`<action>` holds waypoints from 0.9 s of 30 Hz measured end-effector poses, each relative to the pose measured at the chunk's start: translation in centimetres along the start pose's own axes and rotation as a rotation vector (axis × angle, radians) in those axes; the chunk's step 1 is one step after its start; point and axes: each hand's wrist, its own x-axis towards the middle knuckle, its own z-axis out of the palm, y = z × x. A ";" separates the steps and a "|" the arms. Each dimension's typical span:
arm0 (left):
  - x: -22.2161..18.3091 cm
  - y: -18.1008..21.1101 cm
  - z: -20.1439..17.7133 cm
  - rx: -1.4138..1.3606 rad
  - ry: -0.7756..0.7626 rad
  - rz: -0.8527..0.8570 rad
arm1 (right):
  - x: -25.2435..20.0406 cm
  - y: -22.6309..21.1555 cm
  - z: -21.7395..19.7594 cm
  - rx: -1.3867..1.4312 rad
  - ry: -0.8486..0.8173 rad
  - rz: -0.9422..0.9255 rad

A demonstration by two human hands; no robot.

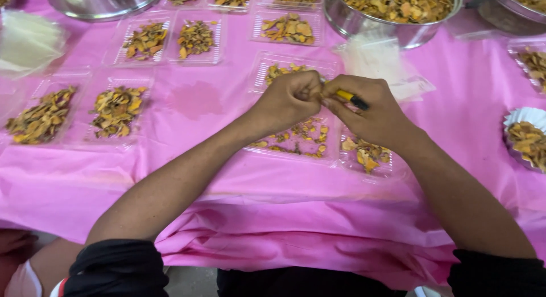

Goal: Sorting and cleaning dried plant material using a brush and hands, placing them into plastic containers.

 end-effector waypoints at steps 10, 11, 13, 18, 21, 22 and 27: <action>0.1 0.6 -1.4 -0.224 0.320 -0.181 | -0.6 -0.4 -1.4 0.150 0.101 -0.197; 0.1 0.8 -1.3 -0.219 0.325 -0.179 | -0.7 -0.3 -1.3 0.118 0.083 -0.203; -0.3 1.0 -1.3 -0.204 0.306 -0.169 | -0.8 -0.6 -2.6 0.101 0.108 -0.183; -0.5 2.0 -1.0 -0.190 0.278 -0.124 | -0.7 -0.9 -1.6 0.181 0.132 -0.213; -0.7 2.6 -0.9 -0.149 0.256 -0.085 | -0.8 -0.8 -1.2 0.093 0.057 -0.250; -0.6 2.1 -1.0 -0.150 0.259 -0.095 | -0.6 -0.8 -1.4 0.112 0.093 -0.237; -0.6 0.3 -0.5 -0.176 0.216 -0.090 | 0.8 -1.8 -1.0 -0.025 0.147 -0.332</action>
